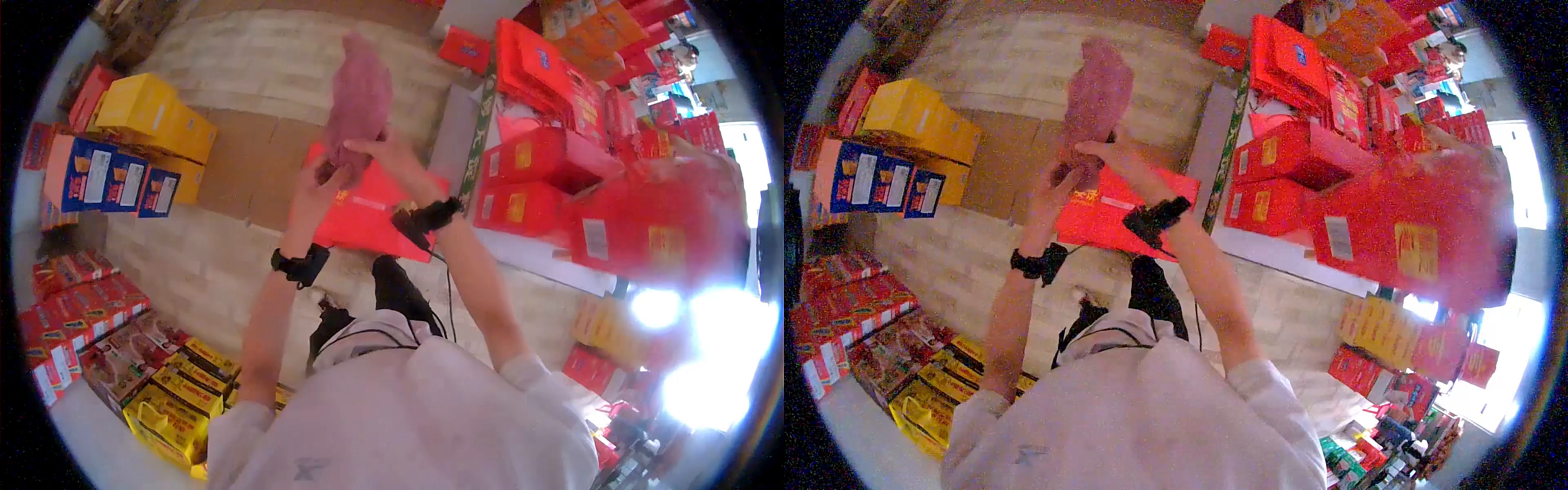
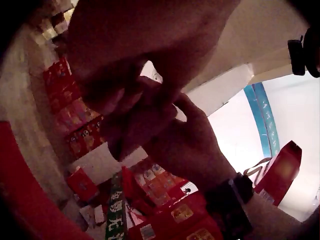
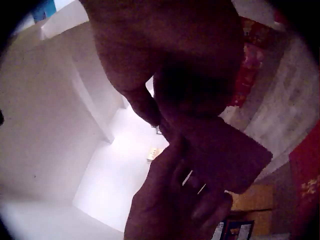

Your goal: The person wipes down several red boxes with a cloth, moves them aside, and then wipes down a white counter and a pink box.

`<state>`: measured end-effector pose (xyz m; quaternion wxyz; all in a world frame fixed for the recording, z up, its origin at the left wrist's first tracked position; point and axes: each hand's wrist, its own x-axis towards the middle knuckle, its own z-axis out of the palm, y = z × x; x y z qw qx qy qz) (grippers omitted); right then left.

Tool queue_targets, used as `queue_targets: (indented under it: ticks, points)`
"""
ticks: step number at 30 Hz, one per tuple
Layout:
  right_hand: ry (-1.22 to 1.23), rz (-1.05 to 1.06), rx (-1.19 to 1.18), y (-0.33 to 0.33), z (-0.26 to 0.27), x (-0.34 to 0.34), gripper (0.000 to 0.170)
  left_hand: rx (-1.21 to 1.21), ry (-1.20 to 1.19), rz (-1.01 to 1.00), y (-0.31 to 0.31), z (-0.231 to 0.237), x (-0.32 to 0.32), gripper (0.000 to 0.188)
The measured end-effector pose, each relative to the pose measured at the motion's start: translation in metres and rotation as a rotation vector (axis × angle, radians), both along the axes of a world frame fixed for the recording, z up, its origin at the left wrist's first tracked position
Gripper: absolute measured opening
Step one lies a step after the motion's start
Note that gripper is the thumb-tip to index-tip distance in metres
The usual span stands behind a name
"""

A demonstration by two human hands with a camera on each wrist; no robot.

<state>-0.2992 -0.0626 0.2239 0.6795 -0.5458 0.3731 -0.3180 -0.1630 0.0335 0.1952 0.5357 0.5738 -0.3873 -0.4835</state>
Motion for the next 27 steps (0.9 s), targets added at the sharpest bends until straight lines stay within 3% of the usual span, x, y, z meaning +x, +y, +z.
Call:
queue_targets:
  ticks: [1, 3, 5, 7, 8, 10, 11, 13, 15, 17, 19, 21, 23, 24, 25, 27]
  points:
    - [0.040, -0.028, 0.032, -0.015, -0.015, -0.003, 0.046, 0.011, -0.005, 0.005, -0.008, -0.008, -0.006, 0.024]
    - [0.071, -0.050, 0.075, -0.042, -0.061, -0.009, 0.042, 0.342, -0.178, 0.067, -0.017, -0.048, -0.019, 0.026]
    - [-0.092, -0.126, 0.073, -0.058, -0.145, -0.016, 0.043, 0.143, 0.538, 0.219, 0.014, -0.191, -0.023, 0.026]
    - [0.009, -0.114, 0.102, -0.062, -0.253, -0.037, 0.042, -0.011, -0.391, 0.040, 0.057, -0.218, -0.050, 0.030]
    - [0.127, -0.098, 0.123, -0.061, -0.284, -0.047, 0.042, 0.007, -0.399, 0.034, 0.072, -0.226, -0.061, 0.030]
    - [0.186, -0.073, 0.215, -0.051, -0.238, -0.059, 0.041, 0.275, -0.132, 0.101, 0.094, -0.236, -0.077, 0.034]
    - [0.252, -0.044, 0.280, -0.048, -0.219, -0.063, 0.039, 0.290, -0.131, 0.104, 0.091, -0.228, -0.080, 0.034]
    - [0.213, -0.062, 0.187, -0.044, -0.249, -0.064, 0.032, 0.523, 0.595, 0.187, 0.082, -0.204, -0.084, 0.052]
    - [0.169, -0.090, 0.083, -0.041, -0.269, -0.069, 0.024, 0.469, 0.677, 0.200, 0.074, -0.206, -0.084, 0.049]
    - [0.016, 0.021, 0.190, -0.041, -0.273, -0.072, 0.039, 0.407, 0.751, 0.205, 0.063, -0.213, -0.082, 0.046]
    - [0.101, 0.116, 0.247, -0.041, -0.266, -0.082, 0.038, 0.437, 1.042, 0.410, 0.048, -0.210, -0.084, 0.042]
    - [0.187, 0.213, 0.299, -0.036, -0.265, -0.088, 0.038, 0.450, 1.038, 0.430, 0.038, -0.207, -0.088, 0.043]
    - [0.141, 0.088, 0.462, -0.027, -0.270, -0.086, 0.034, 0.457, 1.035, 0.453, 0.032, -0.202, -0.089, 0.044]
    - [0.139, 0.084, 0.463, -0.022, -0.270, -0.083, 0.034, 0.406, 1.006, 0.366, 0.032, -0.201, -0.088, 0.045]
    - [0.179, 0.048, 0.350, -0.015, -0.269, -0.079, 0.033, 0.356, 0.974, 0.279, 0.033, -0.199, -0.087, 0.045]
    - [0.219, 0.009, 0.237, 0.000, -0.272, -0.073, 0.033, 0.385, 0.982, 0.327, 0.038, -0.201, -0.088, 0.045]
